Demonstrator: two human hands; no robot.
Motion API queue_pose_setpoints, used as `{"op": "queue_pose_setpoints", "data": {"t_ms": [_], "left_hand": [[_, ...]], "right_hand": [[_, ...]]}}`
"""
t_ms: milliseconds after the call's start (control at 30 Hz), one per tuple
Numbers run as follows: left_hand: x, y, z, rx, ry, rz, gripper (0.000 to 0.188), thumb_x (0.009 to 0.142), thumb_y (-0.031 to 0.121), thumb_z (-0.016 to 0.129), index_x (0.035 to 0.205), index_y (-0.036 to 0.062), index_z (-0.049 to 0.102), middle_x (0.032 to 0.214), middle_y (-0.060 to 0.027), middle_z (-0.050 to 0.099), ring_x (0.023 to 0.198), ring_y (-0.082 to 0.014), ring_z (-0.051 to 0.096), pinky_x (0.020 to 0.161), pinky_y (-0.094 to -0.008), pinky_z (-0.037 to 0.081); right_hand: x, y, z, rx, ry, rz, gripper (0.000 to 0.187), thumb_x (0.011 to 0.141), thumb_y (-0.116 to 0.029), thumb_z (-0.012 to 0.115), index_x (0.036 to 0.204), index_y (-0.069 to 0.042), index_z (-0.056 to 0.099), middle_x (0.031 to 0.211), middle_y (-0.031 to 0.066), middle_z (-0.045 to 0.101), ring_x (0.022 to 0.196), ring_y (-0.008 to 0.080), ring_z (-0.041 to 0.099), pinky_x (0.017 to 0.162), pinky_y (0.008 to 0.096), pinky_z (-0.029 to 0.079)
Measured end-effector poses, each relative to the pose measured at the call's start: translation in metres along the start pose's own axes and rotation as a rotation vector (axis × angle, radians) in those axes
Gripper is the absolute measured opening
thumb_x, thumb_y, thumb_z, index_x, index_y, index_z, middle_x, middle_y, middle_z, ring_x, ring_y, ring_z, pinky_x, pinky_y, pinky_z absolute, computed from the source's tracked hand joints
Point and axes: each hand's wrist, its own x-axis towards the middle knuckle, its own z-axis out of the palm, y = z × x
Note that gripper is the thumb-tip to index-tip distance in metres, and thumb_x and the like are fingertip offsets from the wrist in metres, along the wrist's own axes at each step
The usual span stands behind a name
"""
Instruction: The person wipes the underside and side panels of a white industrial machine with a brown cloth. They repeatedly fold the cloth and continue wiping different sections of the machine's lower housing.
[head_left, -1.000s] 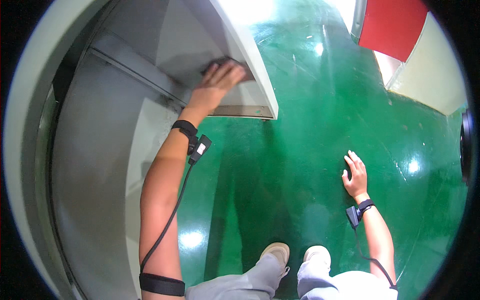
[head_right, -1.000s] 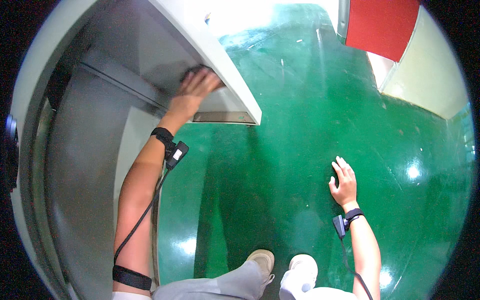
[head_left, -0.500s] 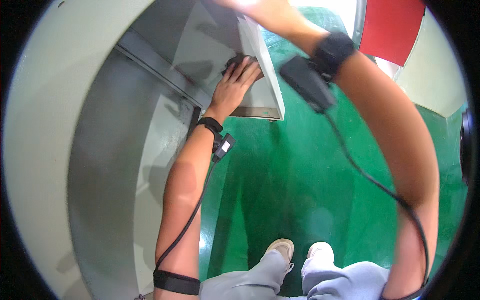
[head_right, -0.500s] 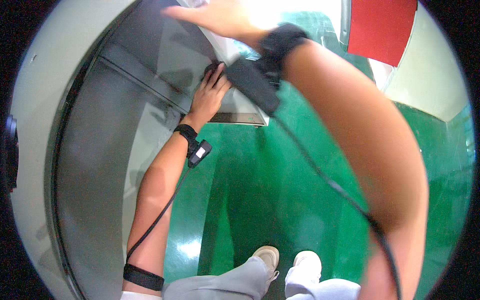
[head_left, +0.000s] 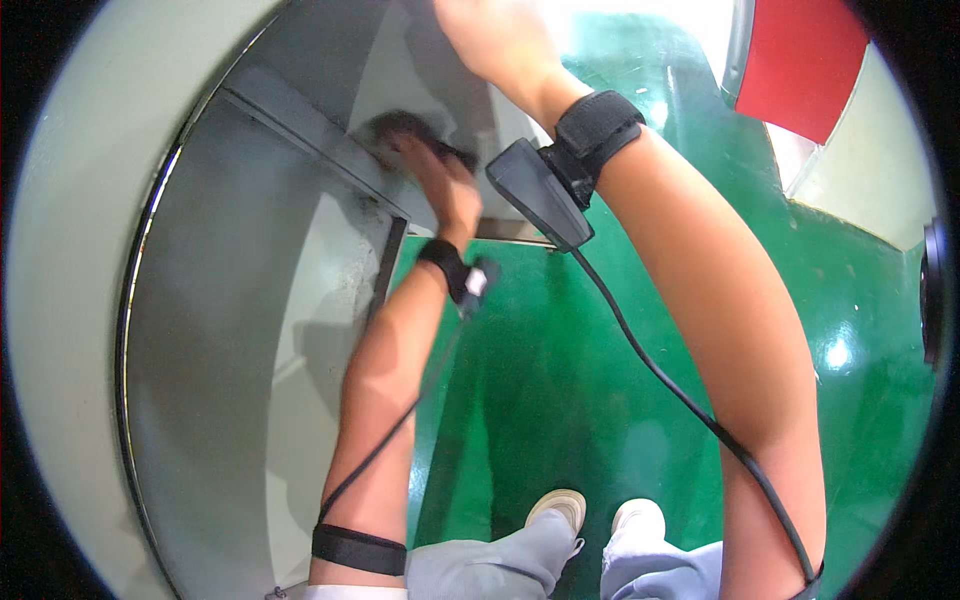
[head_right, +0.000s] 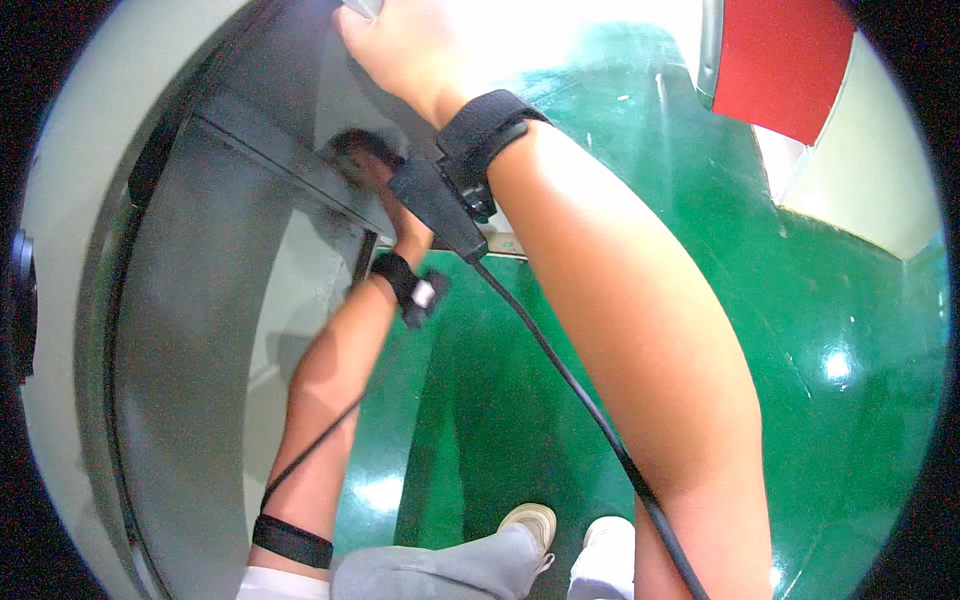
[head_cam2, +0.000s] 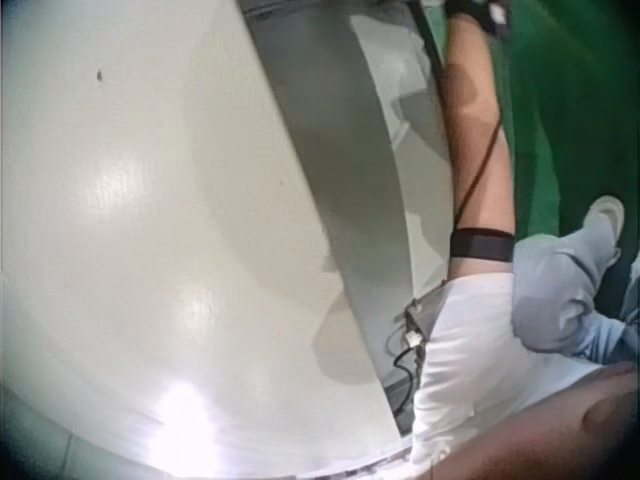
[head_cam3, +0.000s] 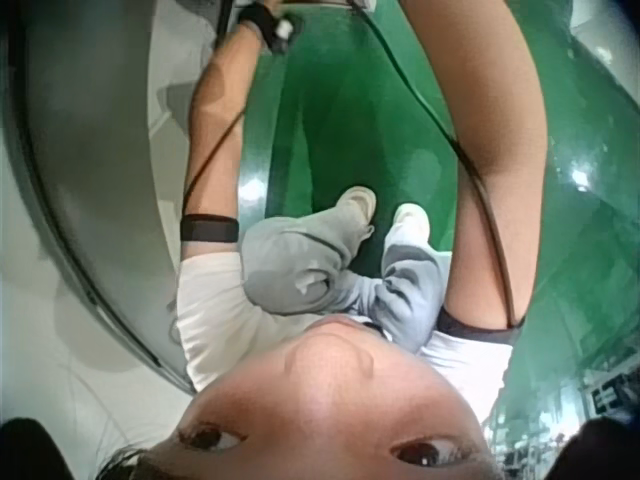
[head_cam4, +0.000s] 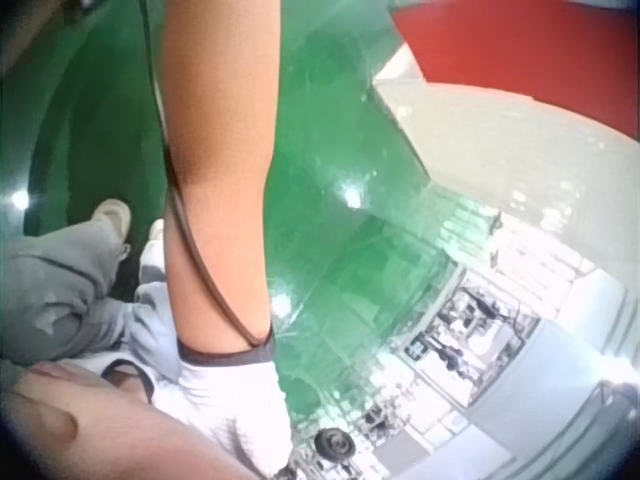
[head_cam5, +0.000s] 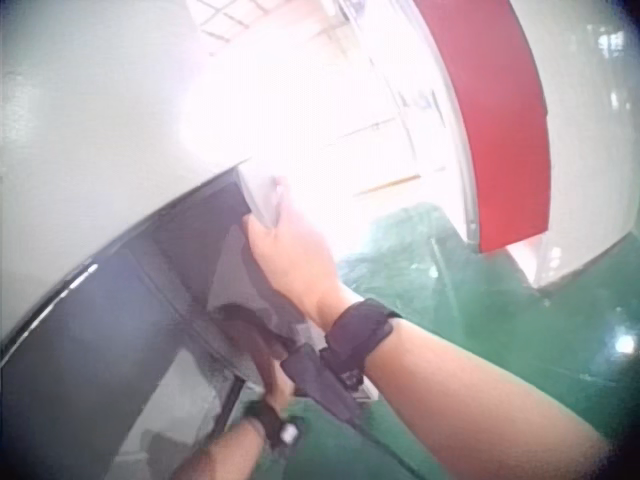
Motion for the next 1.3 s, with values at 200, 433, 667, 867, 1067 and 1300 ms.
{"op": "queue_pose_setpoints", "data": {"t_ms": [200,433,667,867,1067,1300], "left_hand": [[0.032,0.006,-0.005,-0.375,0.1,-0.232,0.065,0.084,0.0,0.038,0.141,-0.0092,0.01,0.148,-0.0281,0.009,0.139,-0.0391,0.008,0.114,-0.0411,0.007],[0.074,-0.019,-0.023,-0.138,0.231,-0.111,0.056,0.088,0.001,0.028,0.142,-0.0057,0.013,0.148,-0.0251,0.013,0.138,-0.0354,0.015,0.115,-0.0391,0.007],[0.174,-0.038,-0.042,0.112,0.385,0.395,0.055,0.089,0.01,0.035,0.14,-0.007,0.023,0.145,-0.0266,0.022,0.137,-0.0394,0.018,0.114,-0.0428,0.01],[0.085,0.024,-0.001,0.022,0.084,0.474,0.059,0.087,0.015,0.044,0.138,-0.0068,0.025,0.145,-0.0275,0.021,0.135,-0.0448,0.014,0.113,-0.0493,0.008],[0.098,0.029,-0.046,0.161,-0.161,0.566,0.059,0.077,0.001,0.047,0.134,-0.0034,0.036,0.139,-0.0234,0.034,0.133,-0.0418,0.025,0.111,-0.0504,0.018],[0.187,0.004,-0.154,0.938,-0.342,1.017,0.049,0.083,-0.003,0.041,0.132,-0.0014,0.042,0.142,-0.0171,0.035,0.137,-0.0307,0.022,0.113,-0.0467,0.017]], "right_hand": [[-0.002,-0.001,-0.005,0.027,0.055,-0.053,0.06,0.084,-0.032,0.053,0.13,0.004,0.037,0.108,0.0331,0.055,0.103,0.0466,0.052,0.089,0.0465,0.043],[-0.004,0.012,0.009,-0.016,0.143,-0.164,0.059,0.083,-0.031,0.055,0.129,0.002,0.039,0.107,0.0324,0.055,0.101,0.0459,0.053,0.088,0.0469,0.044],[-0.007,0.002,0.001,0.008,0.081,-0.079,0.059,0.083,-0.032,0.054,0.129,0.001,0.039,0.106,0.0315,0.056,0.099,0.046,0.054,0.086,0.0477,0.045],[-0.001,0.01,-0.003,-0.044,0.063,-0.025,0.058,0.083,-0.032,0.053,0.128,0.002,0.041,0.107,0.0318,0.056,0.101,0.0457,0.054,0.087,0.0471,0.044],[0.001,0.011,-0.002,-0.049,0.134,-0.094,0.057,0.083,-0.031,0.053,0.127,0.003,0.042,0.105,0.0319,0.056,0.101,0.0456,0.054,0.088,0.0466,0.044],[0.001,0.02,-0.007,-0.058,0.089,-0.102,0.059,0.084,-0.032,0.053,0.13,0.002,0.037,0.103,0.0321,0.057,0.098,0.0462,0.055,0.086,0.0473,0.045]]}}
